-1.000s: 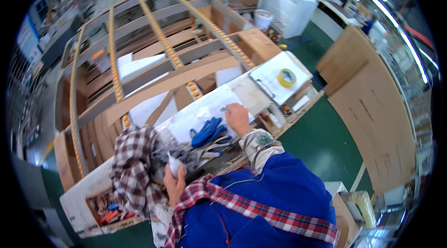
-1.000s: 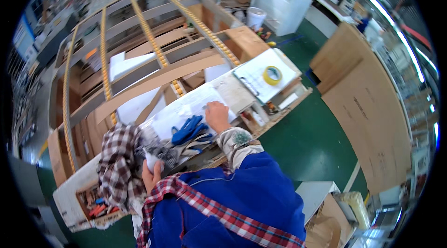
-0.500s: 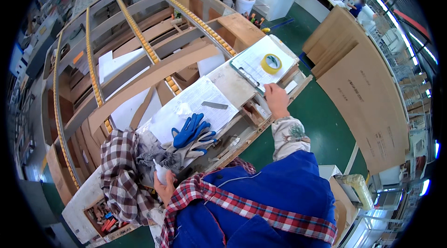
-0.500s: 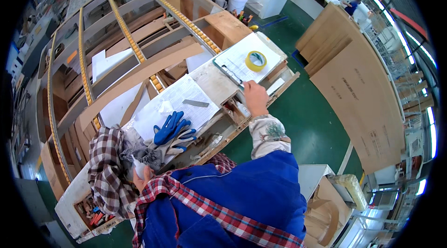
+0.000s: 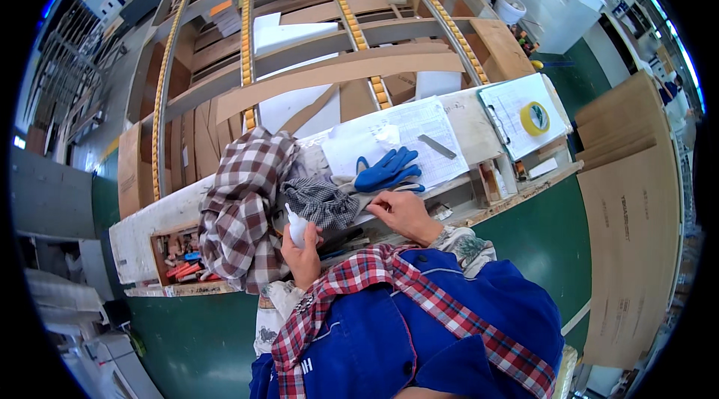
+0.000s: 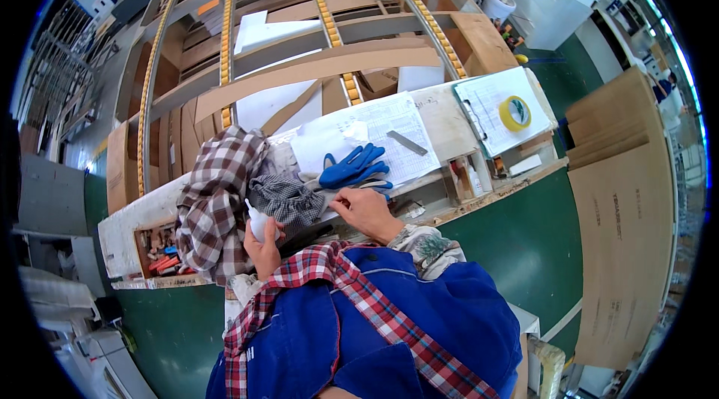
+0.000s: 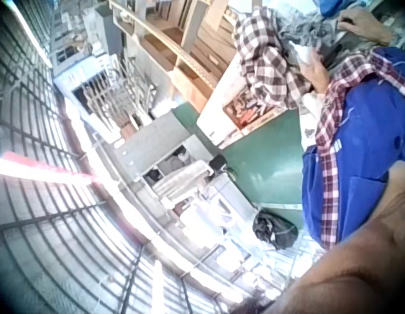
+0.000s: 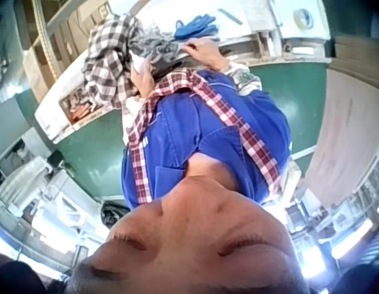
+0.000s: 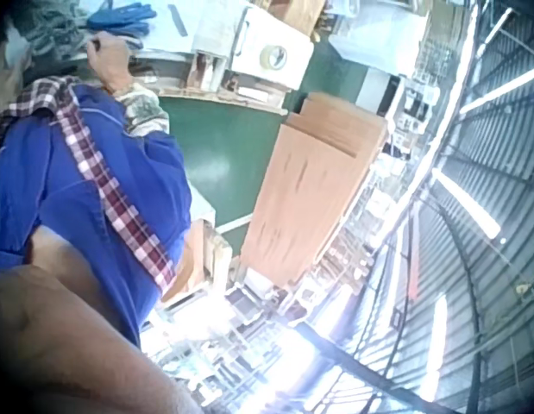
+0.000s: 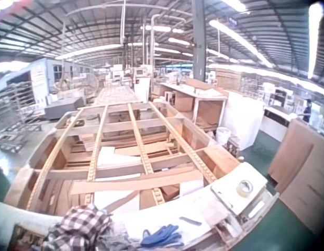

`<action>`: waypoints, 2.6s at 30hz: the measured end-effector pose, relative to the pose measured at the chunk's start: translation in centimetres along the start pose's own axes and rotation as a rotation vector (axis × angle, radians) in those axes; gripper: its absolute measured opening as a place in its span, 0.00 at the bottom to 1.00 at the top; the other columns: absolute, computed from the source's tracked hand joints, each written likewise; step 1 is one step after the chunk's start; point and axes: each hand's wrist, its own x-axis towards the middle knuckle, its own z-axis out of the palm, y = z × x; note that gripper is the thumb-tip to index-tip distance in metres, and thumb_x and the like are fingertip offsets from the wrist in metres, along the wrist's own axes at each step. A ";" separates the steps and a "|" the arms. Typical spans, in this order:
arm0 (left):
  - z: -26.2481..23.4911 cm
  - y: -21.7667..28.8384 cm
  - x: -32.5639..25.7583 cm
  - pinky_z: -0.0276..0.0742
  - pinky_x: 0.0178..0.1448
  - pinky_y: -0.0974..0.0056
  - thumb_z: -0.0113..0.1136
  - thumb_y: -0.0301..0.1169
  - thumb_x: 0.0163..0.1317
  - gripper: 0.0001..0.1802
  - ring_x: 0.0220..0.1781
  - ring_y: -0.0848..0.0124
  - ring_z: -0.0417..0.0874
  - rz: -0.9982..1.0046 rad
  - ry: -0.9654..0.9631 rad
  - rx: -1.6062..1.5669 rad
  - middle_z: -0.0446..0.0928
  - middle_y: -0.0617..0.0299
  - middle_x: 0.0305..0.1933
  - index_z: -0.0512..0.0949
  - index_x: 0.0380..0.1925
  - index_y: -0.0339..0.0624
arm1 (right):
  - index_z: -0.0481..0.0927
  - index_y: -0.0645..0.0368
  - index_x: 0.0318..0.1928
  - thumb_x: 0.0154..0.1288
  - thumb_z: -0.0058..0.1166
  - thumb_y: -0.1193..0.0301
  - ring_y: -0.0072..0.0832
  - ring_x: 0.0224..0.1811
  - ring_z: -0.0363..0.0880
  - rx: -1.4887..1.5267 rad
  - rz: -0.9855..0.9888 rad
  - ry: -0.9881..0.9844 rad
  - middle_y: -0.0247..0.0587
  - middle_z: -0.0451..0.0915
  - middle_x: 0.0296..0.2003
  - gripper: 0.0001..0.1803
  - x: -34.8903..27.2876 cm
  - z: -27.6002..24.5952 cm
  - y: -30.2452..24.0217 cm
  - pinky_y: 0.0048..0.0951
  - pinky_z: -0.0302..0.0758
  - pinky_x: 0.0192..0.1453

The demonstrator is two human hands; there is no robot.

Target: The person applies adhesive to the edge of a large board, then aligns and presses a white sheet onto it. They smooth the surface and place additional white foam pieces on top, working with another person to position the materials.

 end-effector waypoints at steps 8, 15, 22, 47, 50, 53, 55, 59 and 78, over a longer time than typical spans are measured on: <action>-0.6 -0.2 -0.5 0.69 0.28 0.75 0.56 0.30 0.58 0.10 0.23 0.79 0.74 0.015 0.044 0.042 0.77 0.62 0.27 0.71 0.33 0.34 | 0.69 0.57 0.46 0.54 0.55 0.64 0.41 0.26 0.77 -0.179 -0.026 -0.185 0.40 0.78 0.21 0.20 2.4 3.5 -1.3 0.41 0.70 0.29; -0.8 -1.1 -0.5 0.70 0.27 0.73 0.59 0.29 0.54 0.09 0.21 0.79 0.75 0.061 -0.094 0.222 0.77 0.62 0.21 0.73 0.30 0.33 | 0.70 0.51 0.48 0.53 0.55 0.62 0.41 0.29 0.77 -0.304 0.079 -0.074 0.42 0.78 0.25 0.21 3.0 0.8 0.1 0.42 0.71 0.30; 0.6 -0.7 0.1 0.70 0.27 0.72 0.60 0.30 0.54 0.11 0.22 0.78 0.75 0.118 -0.259 0.280 0.76 0.61 0.20 0.74 0.32 0.34 | 0.81 0.56 0.23 0.49 0.58 0.62 0.37 0.28 0.74 -0.379 -0.054 0.342 0.39 0.76 0.22 0.10 4.9 -2.6 0.2 0.34 0.69 0.29; 0.5 1.8 1.5 0.67 0.25 0.65 0.55 0.34 0.58 0.12 0.19 0.75 0.69 0.231 -0.744 0.391 0.72 0.55 0.18 0.76 0.32 0.34 | 0.73 0.62 0.35 0.57 0.53 0.73 0.15 0.29 0.67 0.572 -0.192 -0.374 0.30 0.71 0.27 0.07 2.8 -2.0 -4.0 0.19 0.66 0.32; 0.5 -0.5 1.9 0.69 0.24 0.60 0.58 0.37 0.53 0.14 0.20 0.58 0.75 0.418 -0.590 0.678 0.73 0.51 0.20 0.73 0.24 0.34 | 0.71 0.64 0.32 0.58 0.52 0.71 0.32 0.27 0.70 0.249 -0.429 -0.196 0.44 0.69 0.26 0.08 3.1 -2.8 -5.9 0.26 0.66 0.31; 1.9 -0.5 1.8 0.70 0.24 0.56 0.58 0.36 0.51 0.13 0.21 0.52 0.74 0.543 -0.433 0.819 0.72 0.50 0.21 0.69 0.24 0.36 | 0.69 0.63 0.32 0.59 0.50 0.69 0.41 0.28 0.70 0.174 -0.356 -0.169 0.49 0.69 0.27 0.09 3.1 -2.9 -6.0 0.32 0.67 0.32; 1.9 -0.4 1.7 0.68 0.23 0.58 0.57 0.33 0.47 0.11 0.19 0.59 0.72 0.717 -0.289 0.963 0.68 0.56 0.19 0.68 0.26 0.40 | 0.67 0.62 0.31 0.61 0.48 0.65 0.47 0.29 0.70 0.043 -0.389 -0.177 0.52 0.69 0.27 0.12 3.0 -2.5 -6.0 0.36 0.68 0.32; 1.5 -0.7 2.2 0.65 0.23 0.62 0.57 0.33 0.43 0.11 0.21 0.63 0.70 0.942 -0.134 1.066 0.65 0.60 0.19 0.69 0.25 0.41 | 0.71 0.61 0.29 0.63 0.45 0.61 0.48 0.26 0.71 0.040 -0.420 -0.171 0.51 0.72 0.23 0.15 3.3 -2.2 -6.8 0.39 0.68 0.29; -0.7 2.2 1.8 0.71 0.40 0.69 0.58 0.46 0.55 0.24 0.36 0.74 0.74 -0.224 -0.850 -0.207 0.74 0.62 0.33 0.71 0.41 0.36 | 0.69 0.64 0.23 0.64 0.42 0.69 0.44 0.18 0.68 0.349 -0.524 -0.102 0.50 0.69 0.17 0.14 2.6 -3.0 -9.4 0.35 0.65 0.23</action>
